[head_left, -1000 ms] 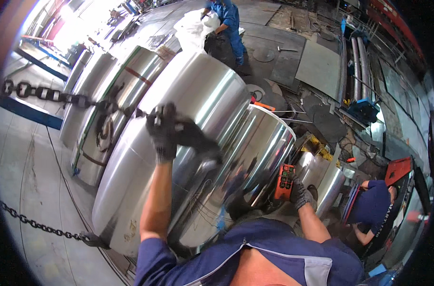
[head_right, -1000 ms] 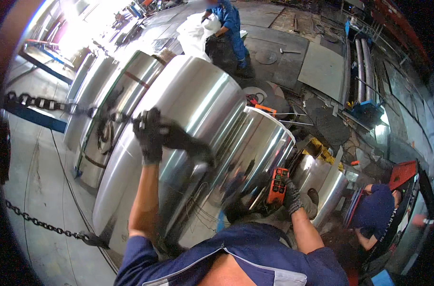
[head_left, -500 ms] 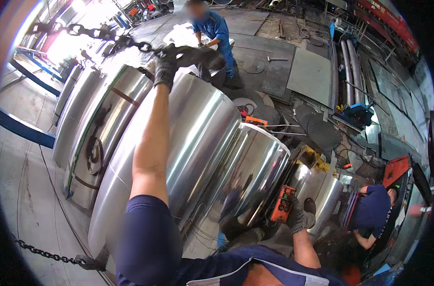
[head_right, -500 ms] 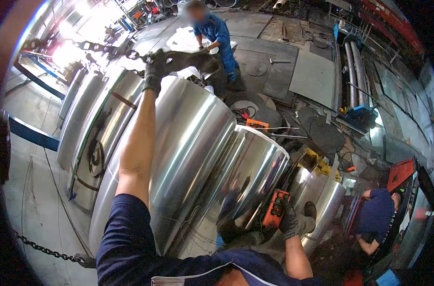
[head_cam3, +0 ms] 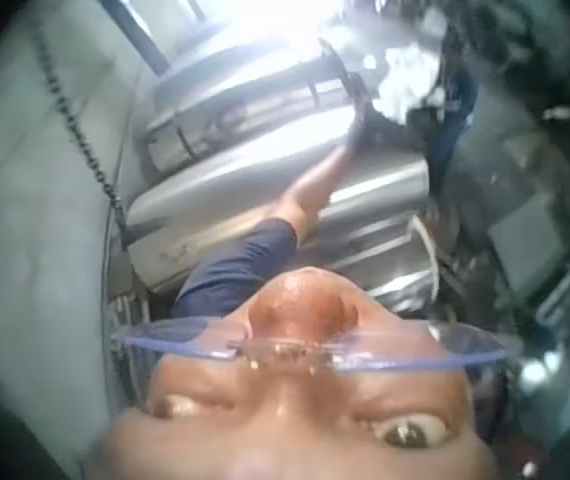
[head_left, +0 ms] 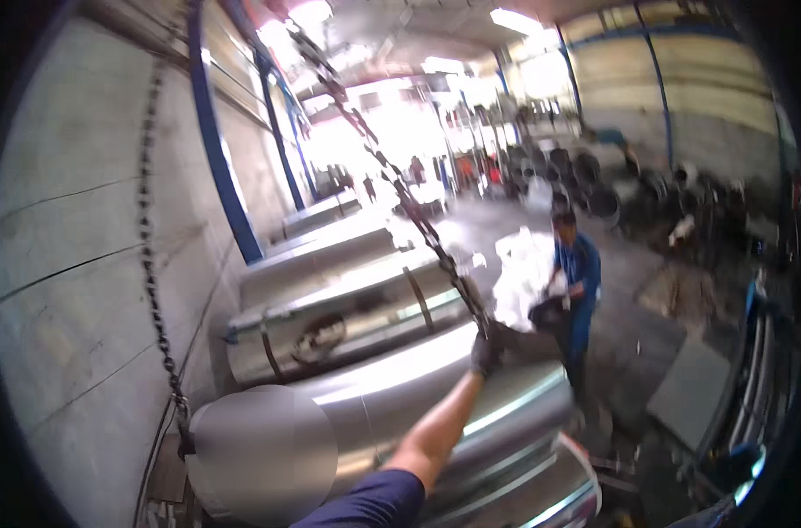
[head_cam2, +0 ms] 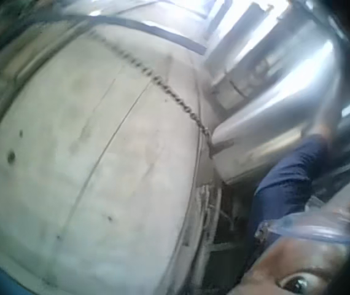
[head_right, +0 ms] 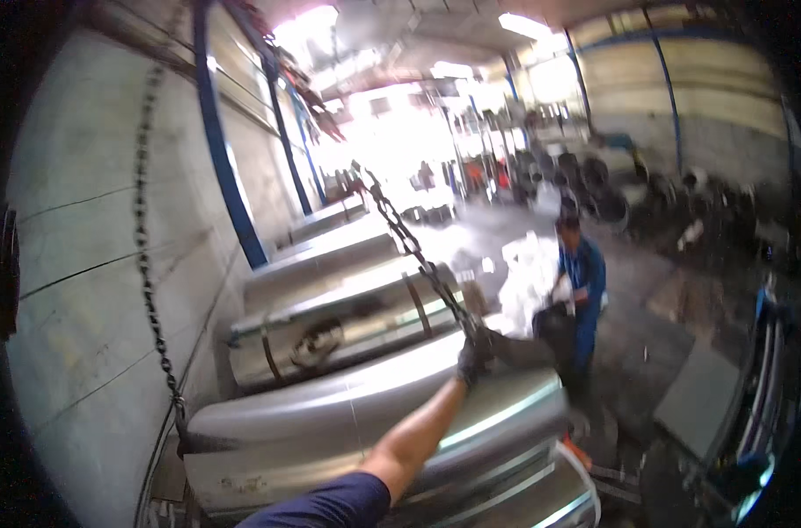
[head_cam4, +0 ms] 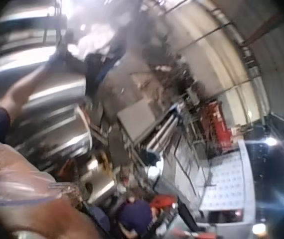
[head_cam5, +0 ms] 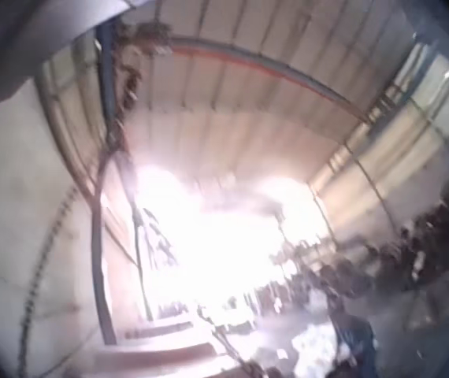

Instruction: Operating an overhead crane to lift and relocate large polished metal cylinders on a fabrication floor.

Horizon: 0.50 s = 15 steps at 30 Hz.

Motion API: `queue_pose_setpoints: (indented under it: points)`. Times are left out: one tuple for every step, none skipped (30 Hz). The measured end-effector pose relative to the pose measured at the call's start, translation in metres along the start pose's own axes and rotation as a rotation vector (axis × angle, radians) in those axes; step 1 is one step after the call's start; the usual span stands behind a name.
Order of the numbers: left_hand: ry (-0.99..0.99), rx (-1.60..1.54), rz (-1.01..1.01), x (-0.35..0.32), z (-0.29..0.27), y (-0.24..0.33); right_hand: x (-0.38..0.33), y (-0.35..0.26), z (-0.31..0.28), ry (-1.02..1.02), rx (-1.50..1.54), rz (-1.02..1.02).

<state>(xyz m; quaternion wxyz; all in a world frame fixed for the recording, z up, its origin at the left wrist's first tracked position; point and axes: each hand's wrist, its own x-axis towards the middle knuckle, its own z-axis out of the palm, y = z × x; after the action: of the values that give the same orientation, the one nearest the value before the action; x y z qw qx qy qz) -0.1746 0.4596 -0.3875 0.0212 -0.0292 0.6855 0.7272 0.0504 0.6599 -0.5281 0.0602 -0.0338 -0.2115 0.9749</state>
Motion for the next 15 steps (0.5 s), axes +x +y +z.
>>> queue_pose_setpoints:
  points:
    - [0.056,0.179,0.154,-0.02,0.009,0.002,0.017,-0.007,0.022,-0.052,0.008,-0.029]
    - [0.129,0.289,0.136,-0.011,-0.026,-0.004,0.034,-0.003,0.069,-0.157,0.014,-0.006]
    - [0.085,0.459,0.152,-0.012,-0.039,-0.006,0.043,-0.01,0.1,-0.22,0.021,-0.023]
    - [0.281,0.485,0.263,-0.005,-0.059,-0.022,0.046,-0.011,0.14,-0.311,0.018,-0.008]
    - [0.193,0.509,0.255,-0.02,-0.045,-0.014,0.054,-0.023,0.153,-0.33,0.035,-0.058]
    - [0.112,0.546,0.244,-0.051,-0.036,-0.002,0.057,-0.036,0.167,-0.349,0.059,-0.103]
    - [0.028,0.561,0.225,-0.077,-0.038,0.013,0.059,-0.043,0.189,-0.392,0.08,-0.124]
    - [-0.093,0.594,0.191,-0.09,-0.034,0.026,0.058,-0.053,0.202,-0.401,0.106,-0.169]
    - [-0.022,0.745,0.376,-0.095,-0.048,0.006,0.056,-0.055,0.223,-0.448,0.114,-0.169]
    - [0.044,0.9,0.555,-0.102,-0.054,0.008,0.057,-0.059,0.24,-0.485,0.126,-0.175]
    - [0.056,0.908,0.585,-0.094,-0.061,0.026,0.057,-0.064,0.254,-0.513,0.138,-0.183]
    - [0.087,0.923,0.613,-0.088,-0.067,0.039,0.057,-0.065,0.264,-0.54,0.144,-0.182]
    - [0.115,0.937,0.638,-0.083,-0.072,0.052,0.057,-0.066,0.272,-0.561,0.149,-0.181]
    - [0.14,0.95,0.66,-0.079,-0.076,0.063,0.056,-0.068,0.279,-0.578,0.154,-0.18]
    - [0.158,0.963,0.675,-0.079,-0.079,0.071,0.055,-0.069,0.281,-0.586,0.156,-0.179]
